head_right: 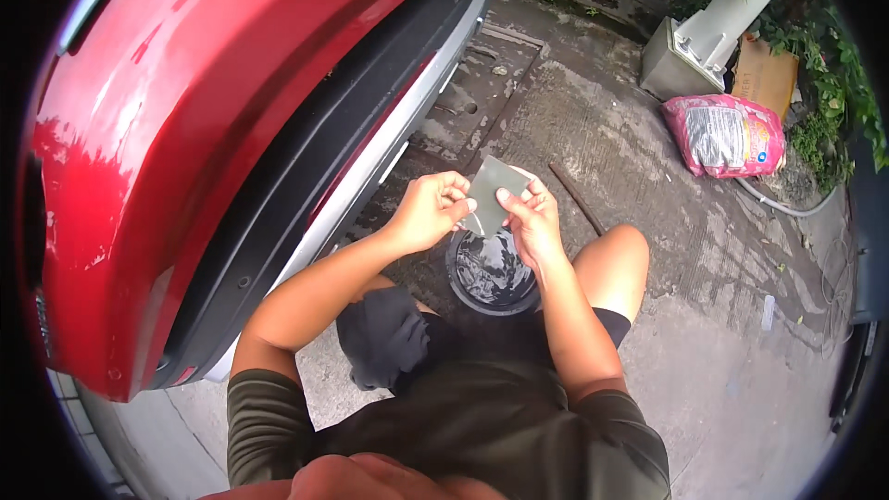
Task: Using a sanding block and water to sand down a section of a red car's rear bumper.
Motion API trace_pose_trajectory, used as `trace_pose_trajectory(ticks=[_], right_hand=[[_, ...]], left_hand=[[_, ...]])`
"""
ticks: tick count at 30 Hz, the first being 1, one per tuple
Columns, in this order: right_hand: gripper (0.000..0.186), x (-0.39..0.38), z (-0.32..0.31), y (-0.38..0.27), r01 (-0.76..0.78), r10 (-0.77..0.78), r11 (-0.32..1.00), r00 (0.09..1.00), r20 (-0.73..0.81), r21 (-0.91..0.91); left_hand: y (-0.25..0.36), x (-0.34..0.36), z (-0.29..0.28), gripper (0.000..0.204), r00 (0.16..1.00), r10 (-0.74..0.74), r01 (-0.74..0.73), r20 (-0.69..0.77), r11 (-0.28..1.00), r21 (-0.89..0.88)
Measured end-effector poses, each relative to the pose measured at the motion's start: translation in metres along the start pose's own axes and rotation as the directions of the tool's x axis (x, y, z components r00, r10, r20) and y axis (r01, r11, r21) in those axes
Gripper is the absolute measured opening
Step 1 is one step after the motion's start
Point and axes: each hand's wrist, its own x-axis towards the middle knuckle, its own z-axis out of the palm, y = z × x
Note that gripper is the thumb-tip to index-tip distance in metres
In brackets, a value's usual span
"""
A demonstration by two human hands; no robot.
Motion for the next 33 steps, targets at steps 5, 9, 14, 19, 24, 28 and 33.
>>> trace_pose_trajectory(ticks=[5, 9, 14, 19, 24, 28, 33], right_hand=[[0.025, 0.009, -0.003, 0.005, 0.131, -0.13, 0.99, 0.991, -0.023, 0.057], [0.024, 0.03, 0.032, -0.019, 0.219, -0.223, 0.972, 0.974, -0.046, -0.09], [0.025, 0.047, 0.152, -0.097, 0.598, -0.519, 0.762, 0.793, 0.32, -0.247], [0.023, 0.064, 0.251, -0.145, 0.772, -0.64, 0.592, 0.626, 0.446, -0.233], [0.028, 0.07, 0.285, -0.146, 0.867, -0.712, 0.304, 0.482, 0.51, -0.394], [0.026, 0.065, 0.286, -0.16, 0.86, -0.69, 0.195, 0.462, 0.557, -0.473], [0.025, 0.08, 0.303, -0.16, 0.942, -0.75, 0.086, 0.275, 0.601, -0.323]], left_hand=[[0.029, 0.002, -0.032, 0.028, 0.911, 0.27, -0.373, 0.311, 0.861, 0.347], [0.051, -0.017, -0.123, 0.028, 0.746, 0.469, -0.536, 0.472, 0.005, 0.844], [0.065, -0.009, -0.136, 0.032, 0.752, 0.609, -0.491, 0.252, 0.262, 0.831], [0.078, 0.006, -0.141, 0.031, 0.832, 0.463, -0.542, 0.306, 0.559, 0.627], [0.091, -0.003, -0.144, 0.033, 0.92, 0.341, -0.39, 0.191, 0.845, 0.366], [0.091, 0.0, -0.139, 0.032, 0.932, 0.278, -0.342, 0.232, 0.886, 0.314], [0.086, -0.005, -0.138, 0.031, 0.912, 0.372, -0.409, 0.173, 0.858, 0.311]])
